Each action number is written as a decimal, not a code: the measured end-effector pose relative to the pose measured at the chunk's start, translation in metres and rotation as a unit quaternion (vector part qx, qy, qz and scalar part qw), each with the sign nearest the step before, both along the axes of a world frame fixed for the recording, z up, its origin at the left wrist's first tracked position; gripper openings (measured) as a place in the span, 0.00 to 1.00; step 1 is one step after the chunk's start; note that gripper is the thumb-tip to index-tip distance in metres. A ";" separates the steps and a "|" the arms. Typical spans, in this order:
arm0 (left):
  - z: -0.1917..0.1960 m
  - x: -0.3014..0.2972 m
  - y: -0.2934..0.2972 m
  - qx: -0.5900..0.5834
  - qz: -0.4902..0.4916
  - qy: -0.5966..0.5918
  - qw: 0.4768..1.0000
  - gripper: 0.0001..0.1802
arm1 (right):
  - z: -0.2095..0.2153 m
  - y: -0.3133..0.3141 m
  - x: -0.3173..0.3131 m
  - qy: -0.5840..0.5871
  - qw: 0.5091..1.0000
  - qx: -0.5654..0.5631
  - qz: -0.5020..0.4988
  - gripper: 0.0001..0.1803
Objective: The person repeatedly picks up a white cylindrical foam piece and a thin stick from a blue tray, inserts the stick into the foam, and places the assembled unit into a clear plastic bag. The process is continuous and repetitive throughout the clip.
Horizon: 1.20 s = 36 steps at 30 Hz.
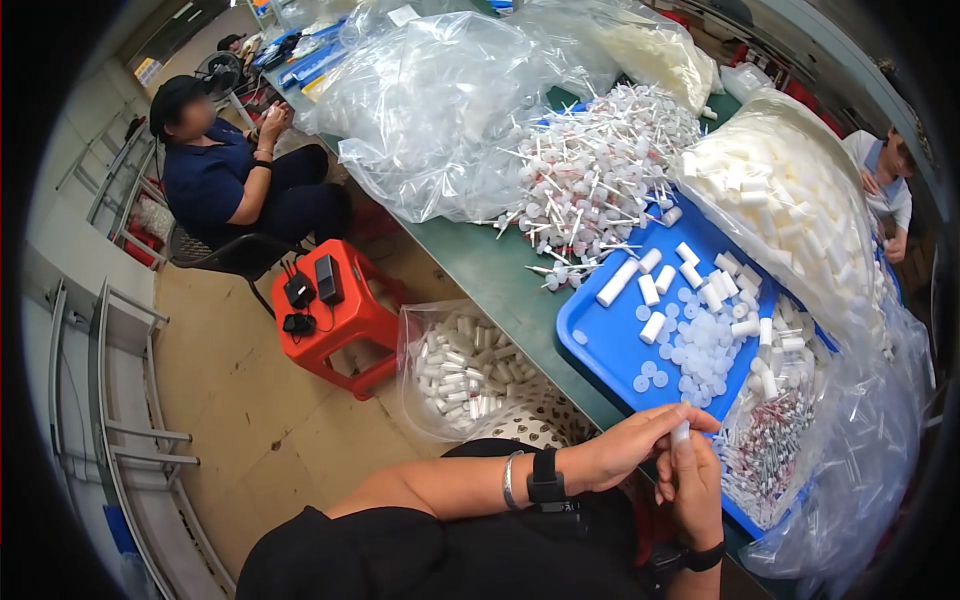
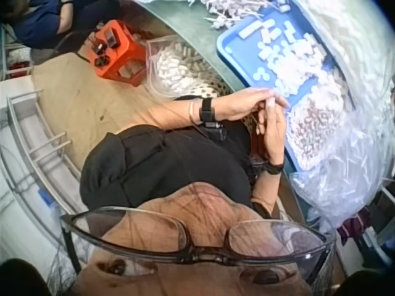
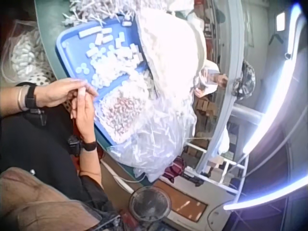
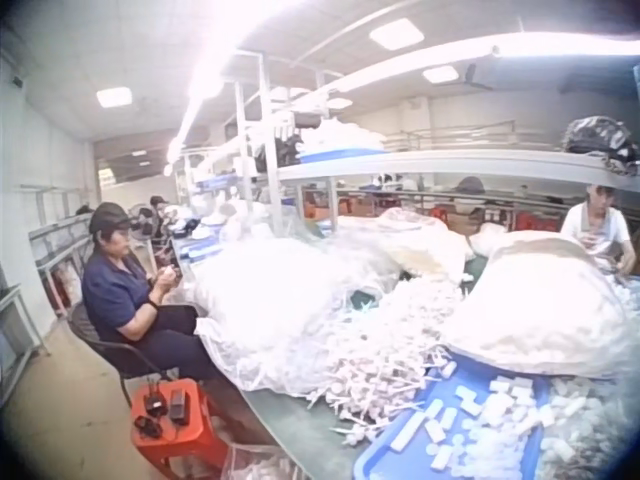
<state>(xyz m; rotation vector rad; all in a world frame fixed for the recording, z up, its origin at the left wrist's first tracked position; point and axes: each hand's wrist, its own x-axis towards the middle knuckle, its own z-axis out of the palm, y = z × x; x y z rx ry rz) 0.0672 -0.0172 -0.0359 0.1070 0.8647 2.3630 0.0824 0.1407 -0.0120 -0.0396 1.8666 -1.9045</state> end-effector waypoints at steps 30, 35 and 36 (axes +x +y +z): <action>-0.009 0.003 0.007 -0.050 0.126 -0.039 0.990 0.17 | -0.023 -0.021 0.003 0.277 0.925 0.260 0.009 0.19; -0.018 0.016 -0.037 -0.139 0.204 0.076 0.966 0.20 | -0.006 0.006 -0.005 0.380 0.885 0.248 0.100 0.14; -0.025 0.018 -0.060 -0.146 0.229 0.093 0.958 0.20 | 0.005 0.019 -0.006 0.371 0.874 0.307 0.055 0.10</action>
